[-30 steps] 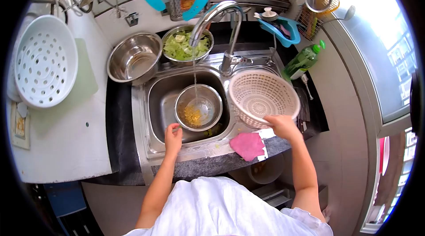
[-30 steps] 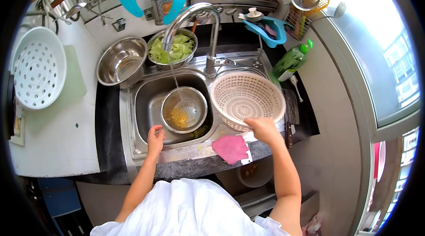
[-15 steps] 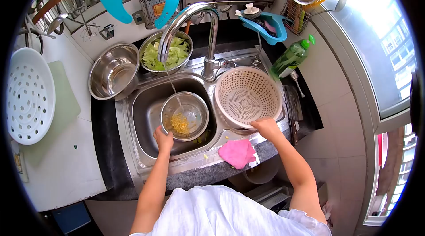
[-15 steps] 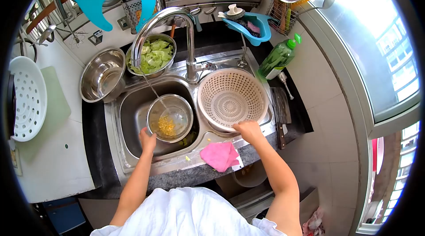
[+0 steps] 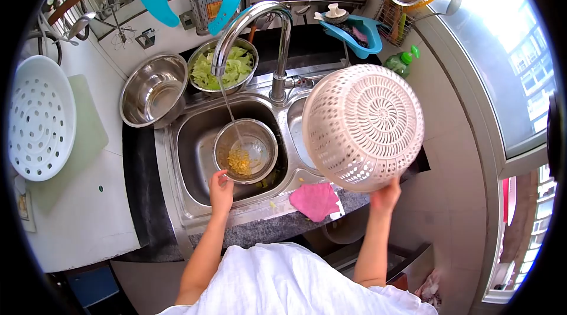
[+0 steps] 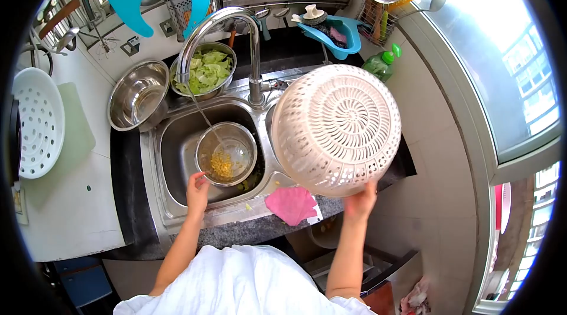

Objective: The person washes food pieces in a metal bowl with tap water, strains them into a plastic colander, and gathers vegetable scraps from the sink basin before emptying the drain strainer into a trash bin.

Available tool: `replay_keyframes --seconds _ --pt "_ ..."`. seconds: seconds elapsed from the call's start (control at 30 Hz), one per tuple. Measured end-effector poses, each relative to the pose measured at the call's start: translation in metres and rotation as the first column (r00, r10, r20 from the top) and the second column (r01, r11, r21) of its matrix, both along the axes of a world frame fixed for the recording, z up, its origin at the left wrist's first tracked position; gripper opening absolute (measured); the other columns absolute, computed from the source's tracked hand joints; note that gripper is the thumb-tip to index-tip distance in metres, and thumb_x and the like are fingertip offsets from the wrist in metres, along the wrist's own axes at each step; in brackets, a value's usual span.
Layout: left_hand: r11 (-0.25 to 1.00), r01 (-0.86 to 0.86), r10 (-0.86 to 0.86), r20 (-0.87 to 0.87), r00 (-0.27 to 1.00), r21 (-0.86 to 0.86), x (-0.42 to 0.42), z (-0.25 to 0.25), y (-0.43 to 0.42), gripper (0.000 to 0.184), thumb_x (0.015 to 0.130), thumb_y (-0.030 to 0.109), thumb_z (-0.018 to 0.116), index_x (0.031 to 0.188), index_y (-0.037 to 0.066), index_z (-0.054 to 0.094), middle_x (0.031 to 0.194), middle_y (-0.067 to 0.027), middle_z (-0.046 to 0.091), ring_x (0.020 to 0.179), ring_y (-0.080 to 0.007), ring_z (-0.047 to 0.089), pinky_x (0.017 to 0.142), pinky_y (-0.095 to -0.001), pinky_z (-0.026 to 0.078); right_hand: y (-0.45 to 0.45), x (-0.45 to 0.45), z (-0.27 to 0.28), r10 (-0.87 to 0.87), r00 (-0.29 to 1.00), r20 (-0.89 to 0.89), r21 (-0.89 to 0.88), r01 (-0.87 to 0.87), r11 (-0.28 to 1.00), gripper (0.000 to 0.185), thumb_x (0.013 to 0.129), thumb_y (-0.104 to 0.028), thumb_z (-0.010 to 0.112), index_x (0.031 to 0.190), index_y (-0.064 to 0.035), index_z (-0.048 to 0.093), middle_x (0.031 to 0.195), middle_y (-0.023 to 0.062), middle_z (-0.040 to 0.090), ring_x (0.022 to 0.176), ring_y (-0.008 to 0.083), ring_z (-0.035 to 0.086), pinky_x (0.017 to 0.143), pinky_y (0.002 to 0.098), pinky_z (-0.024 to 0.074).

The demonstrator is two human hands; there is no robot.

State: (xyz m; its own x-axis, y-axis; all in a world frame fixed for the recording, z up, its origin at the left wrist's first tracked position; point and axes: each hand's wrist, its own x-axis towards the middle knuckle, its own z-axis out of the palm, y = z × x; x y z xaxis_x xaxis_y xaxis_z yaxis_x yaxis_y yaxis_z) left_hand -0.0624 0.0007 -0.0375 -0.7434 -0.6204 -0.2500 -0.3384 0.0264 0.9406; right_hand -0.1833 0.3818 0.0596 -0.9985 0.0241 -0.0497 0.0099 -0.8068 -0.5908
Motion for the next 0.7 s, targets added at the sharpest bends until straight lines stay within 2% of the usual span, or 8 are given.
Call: replay_keyframes --seconds 0.07,0.13,0.27,0.3,0.37,0.43,0.63,0.7 --pt "0.999 -0.035 0.035 -0.052 0.998 -0.003 0.003 0.005 -0.005 0.032 0.081 -0.001 0.058 0.112 0.004 0.053 0.114 -0.0103 0.047 0.103 -0.0201 0.052 0.086 -0.0305 0.048 -0.025 0.002 -0.050 -0.133 0.939 0.317 0.062 0.120 0.991 0.043 0.095 -0.023 0.043 0.133 -0.0030 0.039 0.136 0.0105 0.044 0.123 0.0272 0.043 0.105 0.0440 0.0334" --pt "0.999 -0.029 0.027 -0.043 0.999 -0.045 0.007 0.013 -0.010 0.031 0.081 0.000 0.058 0.111 0.004 0.053 0.113 -0.0105 0.048 0.102 -0.0201 0.054 0.086 -0.0305 0.047 -0.040 -0.001 -0.051 -0.142 0.917 0.372 0.002 0.153 0.988 0.043 0.096 -0.025 0.042 0.133 -0.0031 0.039 0.135 0.0113 0.045 0.122 0.0263 0.044 0.105 0.0436 0.0334" --pt "0.994 -0.043 0.035 -0.074 0.997 -0.104 0.015 -0.009 -0.026 0.031 0.080 0.002 0.058 0.111 0.004 0.054 0.112 -0.0111 0.051 0.098 -0.0203 0.057 0.085 -0.0310 0.047 -0.025 -0.009 -0.022 -0.104 0.986 0.133 -0.055 0.112 0.992 0.042 0.097 -0.026 0.040 0.131 -0.0021 0.040 0.131 0.0129 0.049 0.121 0.0272 0.045 0.104 0.0440 0.0353" --pt "0.995 -0.030 0.023 -0.076 0.997 -0.097 0.016 -0.015 -0.031 0.032 0.080 0.003 0.058 0.112 0.004 0.054 0.113 -0.0108 0.051 0.099 -0.0207 0.057 0.086 -0.0314 0.046 -0.029 -0.003 -0.012 -0.067 0.983 0.171 -0.086 0.082 0.993 0.042 0.097 -0.027 0.040 0.130 -0.0015 0.041 0.129 0.0138 0.050 0.119 0.0280 0.047 0.102 0.0447 0.0368" --pt "0.999 -0.038 0.036 -0.110 0.993 -0.016 0.019 -0.013 -0.031 0.036 0.079 0.001 0.057 0.115 0.004 0.052 0.114 -0.0091 0.052 0.100 -0.0197 0.056 0.088 -0.0309 0.044 -0.045 0.006 -0.037 -0.241 0.938 0.247 0.180 0.200 0.963 0.039 0.096 -0.025 0.044 0.127 -0.0008 0.043 0.123 0.0130 0.053 0.111 0.0269 0.052 0.099 0.0442 0.0392" --pt "1.000 -0.003 0.002 -0.082 0.997 -0.016 0.021 -0.038 -0.046 0.037 0.080 0.003 0.056 0.117 0.004 0.051 0.110 -0.0061 0.055 0.097 -0.0175 0.055 0.086 -0.0292 0.044 -0.039 0.002 -0.065 -0.258 0.899 0.354 0.009 0.273 0.962 0.037 0.093 -0.014 0.051 0.127 -0.0044 0.042 0.117 0.0128 0.056 0.105 0.0289 0.055 0.092 0.0453 0.0449" --pt "0.992 -0.031 0.033 -0.017 0.999 0.122 0.012 -0.063 -0.068 0.033 0.081 0.007 0.056 0.113 0.010 0.051 0.114 -0.0040 0.047 0.095 -0.0138 0.049 0.077 -0.0288 0.044 -0.042 0.017 0.055 -0.162 0.981 -0.108 0.432 0.193 0.881 0.031 0.089 -0.015 0.060 0.114 -0.0037 0.046 0.096 0.0052 0.057 0.086 0.0139 0.058 0.075 0.0315 0.0501" --pt "0.934 -0.116 0.107 0.045 0.993 0.338 0.006 -0.076 -0.078 0.034 0.080 0.010 0.057 0.113 0.010 0.049 0.109 -0.0033 0.047 0.089 -0.0143 0.048 0.075 -0.0294 0.044 -0.037 0.013 0.053 0.157 0.943 -0.293 0.799 0.151 0.582 0.022 0.088 -0.015 0.060 0.108 -0.0072 0.051 0.086 0.0048 0.060 0.079 0.0151 0.059 0.068 0.0308 0.0491"
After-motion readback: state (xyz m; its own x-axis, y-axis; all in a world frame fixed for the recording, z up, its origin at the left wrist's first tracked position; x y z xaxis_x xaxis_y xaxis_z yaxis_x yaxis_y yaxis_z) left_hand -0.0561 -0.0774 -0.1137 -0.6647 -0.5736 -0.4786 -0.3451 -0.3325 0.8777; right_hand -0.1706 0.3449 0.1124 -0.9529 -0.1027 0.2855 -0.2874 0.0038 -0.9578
